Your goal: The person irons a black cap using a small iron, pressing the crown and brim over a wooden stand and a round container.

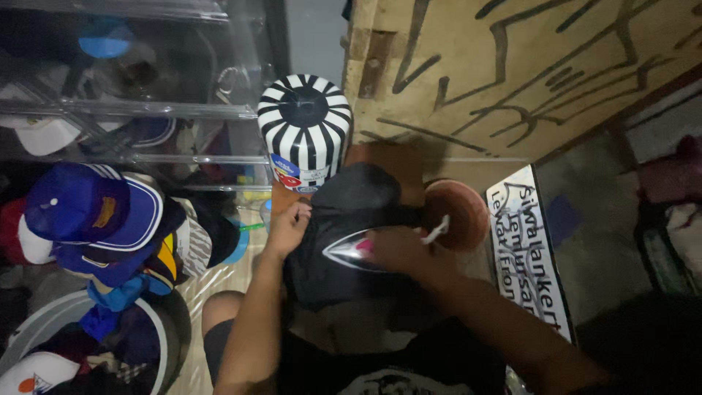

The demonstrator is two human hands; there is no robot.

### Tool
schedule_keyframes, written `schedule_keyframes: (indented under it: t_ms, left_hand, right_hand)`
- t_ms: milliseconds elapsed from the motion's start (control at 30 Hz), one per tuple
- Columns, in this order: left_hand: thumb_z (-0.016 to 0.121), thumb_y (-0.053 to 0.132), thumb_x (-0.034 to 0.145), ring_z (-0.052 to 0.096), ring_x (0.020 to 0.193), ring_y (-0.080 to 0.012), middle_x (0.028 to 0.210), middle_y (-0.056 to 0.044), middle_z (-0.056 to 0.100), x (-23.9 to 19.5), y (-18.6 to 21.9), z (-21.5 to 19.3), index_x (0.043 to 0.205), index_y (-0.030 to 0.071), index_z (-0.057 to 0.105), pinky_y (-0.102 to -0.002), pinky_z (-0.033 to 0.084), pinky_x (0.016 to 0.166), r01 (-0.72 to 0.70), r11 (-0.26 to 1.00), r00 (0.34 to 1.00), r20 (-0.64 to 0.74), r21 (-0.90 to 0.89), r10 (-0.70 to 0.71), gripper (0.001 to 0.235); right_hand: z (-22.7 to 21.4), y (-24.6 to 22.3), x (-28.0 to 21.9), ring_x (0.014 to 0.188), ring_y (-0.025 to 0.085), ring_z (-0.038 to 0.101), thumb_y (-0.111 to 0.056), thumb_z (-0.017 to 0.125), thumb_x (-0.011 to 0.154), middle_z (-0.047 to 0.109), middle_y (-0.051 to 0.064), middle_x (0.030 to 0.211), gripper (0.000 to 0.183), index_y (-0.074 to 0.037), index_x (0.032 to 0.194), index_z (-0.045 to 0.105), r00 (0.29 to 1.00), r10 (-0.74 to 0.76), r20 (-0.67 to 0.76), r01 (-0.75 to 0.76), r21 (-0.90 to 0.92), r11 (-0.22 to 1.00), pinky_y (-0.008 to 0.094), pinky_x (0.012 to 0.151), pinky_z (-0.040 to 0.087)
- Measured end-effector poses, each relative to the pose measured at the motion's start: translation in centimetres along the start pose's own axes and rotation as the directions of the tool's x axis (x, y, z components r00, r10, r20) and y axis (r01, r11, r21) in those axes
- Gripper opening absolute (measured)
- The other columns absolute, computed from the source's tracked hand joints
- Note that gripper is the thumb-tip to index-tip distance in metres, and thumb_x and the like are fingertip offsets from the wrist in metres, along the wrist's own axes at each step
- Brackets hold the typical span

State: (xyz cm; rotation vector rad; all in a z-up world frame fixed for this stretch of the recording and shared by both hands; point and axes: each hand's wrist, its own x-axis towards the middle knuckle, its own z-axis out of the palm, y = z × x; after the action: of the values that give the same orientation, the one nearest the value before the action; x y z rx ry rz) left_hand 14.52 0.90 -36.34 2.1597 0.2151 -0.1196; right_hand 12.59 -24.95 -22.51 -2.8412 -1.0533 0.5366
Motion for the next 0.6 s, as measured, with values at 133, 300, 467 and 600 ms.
schedule_keyframes:
  t_ms: [133,300,467,600]
  left_hand:
    - [0.062,0.022,0.078,0.061,0.075,-0.0172,0.076,-0.004,0.065,0.6,-0.6,-0.5,0.092,0.022,0.070,-0.031,0.048,0.071,0.002,0.965,0.999,0.037,-0.262,0.008,0.016]
    - [0.062,0.013,0.067,0.062,0.083,-0.0242,0.081,-0.012,0.070,-2.4,2.4,-2.5,0.083,0.010,0.073,-0.037,0.047,0.078,-0.043,0.962,0.980,0.175,-0.269,0.093,0.020]
    - [0.064,0.016,0.069,0.063,0.082,-0.0342,0.080,-0.015,0.064,-3.3,5.6,-2.8,0.085,0.010,0.070,-0.039,0.048,0.075,-0.132,0.984,0.984,0.100,-0.120,0.144,0.018]
    - [0.064,0.026,0.073,0.063,0.078,-0.0240,0.072,-0.004,0.060,0.3,2.4,-1.6,0.087,0.023,0.069,-0.035,0.048,0.071,-0.092,0.996,0.996,0.013,0.017,0.092,0.016]
  right_hand:
    - [-1.0,-1.4,-0.9,0.072,0.030,0.067,-0.045,0.052,0.088,0.066,0.011,0.072,0.033,-0.013,0.084,0.060,0.993,-0.066,-0.096,0.060,-0.071,0.996,0.042,0.064,0.050]
    - [-1.7,1.4,-1.0,0.087,0.035,0.066,-0.054,0.045,0.086,0.066,0.017,0.087,0.045,-0.011,0.096,0.058,0.990,0.099,0.099,-0.093,-0.064,0.994,0.050,0.072,0.050]
    - [-0.8,-0.4,-0.8,0.085,0.032,0.067,-0.044,0.047,0.084,0.066,0.014,0.087,0.040,-0.009,0.103,0.054,0.974,0.165,0.155,-0.168,0.002,0.986,0.044,0.073,0.051]
    - [2.7,-1.7,0.2,0.072,0.032,0.067,-0.029,0.054,0.085,0.064,0.012,0.073,0.022,-0.010,0.096,0.055,0.984,0.040,-0.172,-0.025,0.089,0.996,0.039,0.063,0.051]
